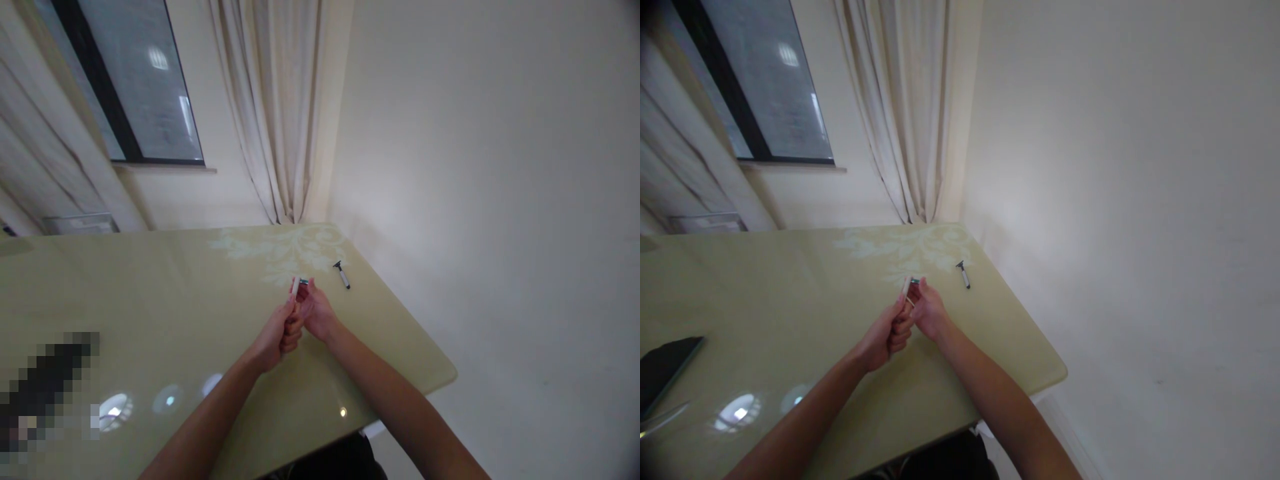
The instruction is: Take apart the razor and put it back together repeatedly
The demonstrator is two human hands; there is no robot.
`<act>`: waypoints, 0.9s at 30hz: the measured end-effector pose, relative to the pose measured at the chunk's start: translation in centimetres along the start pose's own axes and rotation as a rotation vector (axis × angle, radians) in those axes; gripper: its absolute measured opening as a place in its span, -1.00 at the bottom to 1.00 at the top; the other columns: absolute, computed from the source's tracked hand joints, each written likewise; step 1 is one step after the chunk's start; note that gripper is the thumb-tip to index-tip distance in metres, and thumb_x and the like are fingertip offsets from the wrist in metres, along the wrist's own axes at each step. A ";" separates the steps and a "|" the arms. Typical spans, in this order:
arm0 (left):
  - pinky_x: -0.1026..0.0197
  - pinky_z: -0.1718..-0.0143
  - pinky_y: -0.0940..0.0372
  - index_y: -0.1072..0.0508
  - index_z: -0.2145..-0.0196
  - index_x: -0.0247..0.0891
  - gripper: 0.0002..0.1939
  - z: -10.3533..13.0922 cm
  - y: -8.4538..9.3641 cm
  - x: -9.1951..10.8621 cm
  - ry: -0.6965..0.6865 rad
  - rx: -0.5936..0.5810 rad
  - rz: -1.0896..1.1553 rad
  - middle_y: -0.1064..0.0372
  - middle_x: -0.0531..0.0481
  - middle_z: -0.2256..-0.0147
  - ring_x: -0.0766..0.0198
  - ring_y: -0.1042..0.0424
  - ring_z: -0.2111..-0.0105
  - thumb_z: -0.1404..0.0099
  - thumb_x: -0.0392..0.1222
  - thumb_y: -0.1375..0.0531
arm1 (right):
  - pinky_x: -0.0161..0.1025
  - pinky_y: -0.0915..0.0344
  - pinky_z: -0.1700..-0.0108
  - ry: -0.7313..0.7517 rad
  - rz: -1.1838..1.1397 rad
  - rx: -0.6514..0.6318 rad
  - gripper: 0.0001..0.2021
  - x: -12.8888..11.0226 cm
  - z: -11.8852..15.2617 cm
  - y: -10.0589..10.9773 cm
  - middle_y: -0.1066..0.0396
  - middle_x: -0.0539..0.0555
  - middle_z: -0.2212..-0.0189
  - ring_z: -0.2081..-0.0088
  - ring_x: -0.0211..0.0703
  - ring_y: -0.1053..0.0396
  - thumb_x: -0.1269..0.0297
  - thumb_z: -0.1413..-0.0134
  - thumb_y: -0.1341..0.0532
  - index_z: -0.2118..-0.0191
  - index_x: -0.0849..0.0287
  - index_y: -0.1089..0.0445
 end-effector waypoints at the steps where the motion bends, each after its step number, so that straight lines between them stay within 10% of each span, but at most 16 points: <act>1: 0.38 0.75 0.39 0.01 0.48 -0.13 -0.37 0.0 0.1 -0.1 0.006 0.005 -0.011 0.25 0.31 0.65 0.47 0.37 0.69 -0.29 0.44 -0.14 | -0.29 -0.36 0.20 -0.012 -0.004 -0.007 -0.65 0.1 0.0 0.0 -0.56 0.06 0.30 0.23 -0.18 -0.46 -0.04 -0.12 -0.41 0.19 0.18 -0.57; 27: 0.40 0.75 0.36 0.03 0.47 -0.13 -0.35 -0.1 0.2 -0.7 0.021 0.024 0.055 0.27 0.31 0.65 0.46 0.39 0.68 -0.24 0.40 -0.22 | -0.30 -0.35 0.24 0.018 -0.038 0.003 -0.64 0.2 0.3 -0.2 -0.55 0.03 0.33 0.28 -0.19 -0.45 -0.08 -0.09 -0.42 0.24 0.15 -0.55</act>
Point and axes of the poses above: each hand's wrist, its own z-axis away from the middle knuckle, its own y-axis out of the back of the hand, x = y × z, the point moved 7 cm from there along -z, towards the middle knuckle
